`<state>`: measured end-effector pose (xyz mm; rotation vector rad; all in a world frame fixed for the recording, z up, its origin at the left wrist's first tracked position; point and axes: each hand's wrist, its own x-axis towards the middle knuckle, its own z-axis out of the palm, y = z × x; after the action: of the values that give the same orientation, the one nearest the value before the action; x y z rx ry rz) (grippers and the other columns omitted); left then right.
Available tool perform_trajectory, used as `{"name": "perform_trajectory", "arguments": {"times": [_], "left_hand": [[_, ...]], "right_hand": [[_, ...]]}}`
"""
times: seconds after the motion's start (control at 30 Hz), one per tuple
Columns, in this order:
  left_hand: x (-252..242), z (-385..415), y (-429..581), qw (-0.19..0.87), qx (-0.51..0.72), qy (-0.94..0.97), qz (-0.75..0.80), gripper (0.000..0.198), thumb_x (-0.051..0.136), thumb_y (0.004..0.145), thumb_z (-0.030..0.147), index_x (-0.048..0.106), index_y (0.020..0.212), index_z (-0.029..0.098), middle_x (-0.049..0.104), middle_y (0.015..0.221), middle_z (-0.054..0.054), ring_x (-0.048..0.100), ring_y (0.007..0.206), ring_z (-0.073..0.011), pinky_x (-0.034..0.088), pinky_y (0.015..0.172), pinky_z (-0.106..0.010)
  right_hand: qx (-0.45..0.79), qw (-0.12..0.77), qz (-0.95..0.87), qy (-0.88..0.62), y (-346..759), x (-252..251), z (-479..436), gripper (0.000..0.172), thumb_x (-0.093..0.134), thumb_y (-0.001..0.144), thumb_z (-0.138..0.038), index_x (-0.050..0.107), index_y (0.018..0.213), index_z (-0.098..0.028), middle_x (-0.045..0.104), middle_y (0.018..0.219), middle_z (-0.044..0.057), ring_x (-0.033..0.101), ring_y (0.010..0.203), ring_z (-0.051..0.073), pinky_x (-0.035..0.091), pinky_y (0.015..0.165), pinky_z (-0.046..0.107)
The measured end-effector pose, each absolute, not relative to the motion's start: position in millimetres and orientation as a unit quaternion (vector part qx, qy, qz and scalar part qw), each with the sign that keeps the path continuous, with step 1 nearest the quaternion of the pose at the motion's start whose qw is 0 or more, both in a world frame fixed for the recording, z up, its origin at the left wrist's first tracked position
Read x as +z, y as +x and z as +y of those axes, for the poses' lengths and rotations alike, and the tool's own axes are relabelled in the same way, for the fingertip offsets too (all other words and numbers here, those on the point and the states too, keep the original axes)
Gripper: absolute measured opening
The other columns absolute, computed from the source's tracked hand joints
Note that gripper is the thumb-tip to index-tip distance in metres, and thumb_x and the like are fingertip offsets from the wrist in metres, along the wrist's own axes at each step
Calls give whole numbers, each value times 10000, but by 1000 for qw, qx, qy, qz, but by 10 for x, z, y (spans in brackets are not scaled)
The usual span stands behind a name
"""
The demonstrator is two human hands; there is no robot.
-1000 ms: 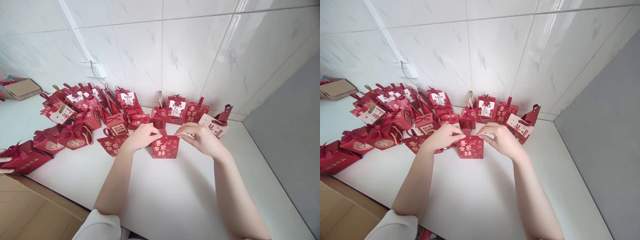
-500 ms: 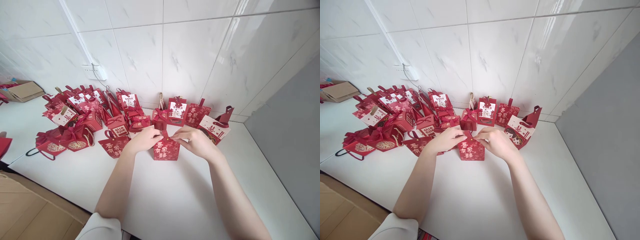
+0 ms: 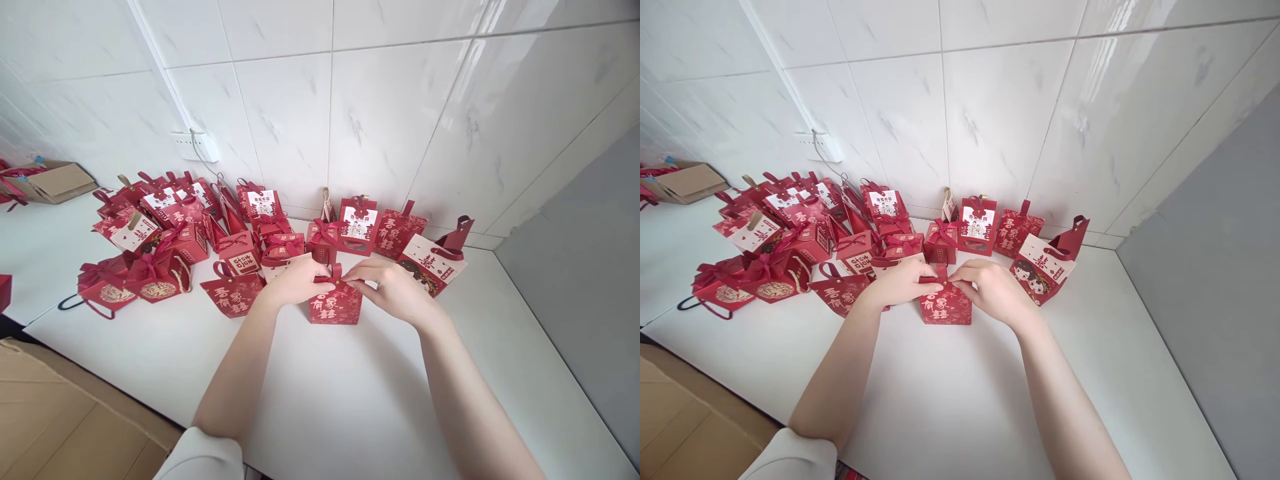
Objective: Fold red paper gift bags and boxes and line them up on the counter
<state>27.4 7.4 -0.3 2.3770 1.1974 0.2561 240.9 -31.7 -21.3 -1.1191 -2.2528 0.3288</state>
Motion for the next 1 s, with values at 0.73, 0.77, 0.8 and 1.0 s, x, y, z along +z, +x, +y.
{"name": "perform_trajectory", "arguments": {"times": [0.73, 0.77, 0.8, 1.0], "left_hand": [[-149, 156, 269, 369, 147, 796, 457, 447, 630, 691, 517, 494, 472, 151, 260, 516, 41, 222, 508, -81, 155, 499, -272], [-159, 170, 273, 362, 145, 798, 460, 450, 630, 688, 529, 503, 480, 150, 268, 518, 41, 229, 509, -82, 161, 498, -270], [-166, 181, 279, 353, 144, 801, 462, 445, 631, 686, 536, 523, 495, 149, 286, 519, 41, 244, 510, -82, 173, 498, -268], [-87, 159, 285, 323, 139, 827, 439, 291, 632, 703, 460, 678, 696, 173, 552, 622, 16, 469, 613, -126, 319, 558, -250]], "right_hand": [[151, 292, -824, -462, 2438, -195, -325, 207, 469, 913, -330, 662, 928, -255, 694, 894, 38, 639, 761, 207, 495, 652, 317], [149, 291, -821, -468, 2448, -196, -318, 196, 477, 908, -331, 656, 930, -256, 692, 885, 35, 636, 750, 202, 490, 647, 312], [151, 288, -820, -471, 2453, -197, -312, 184, 483, 905, -325, 651, 933, -256, 690, 884, 32, 633, 744, 196, 485, 645, 306], [175, 271, -825, -464, 2411, -223, -284, 151, 478, 905, -255, 629, 922, -253, 672, 864, 9, 603, 724, 166, 445, 629, 278]]}}
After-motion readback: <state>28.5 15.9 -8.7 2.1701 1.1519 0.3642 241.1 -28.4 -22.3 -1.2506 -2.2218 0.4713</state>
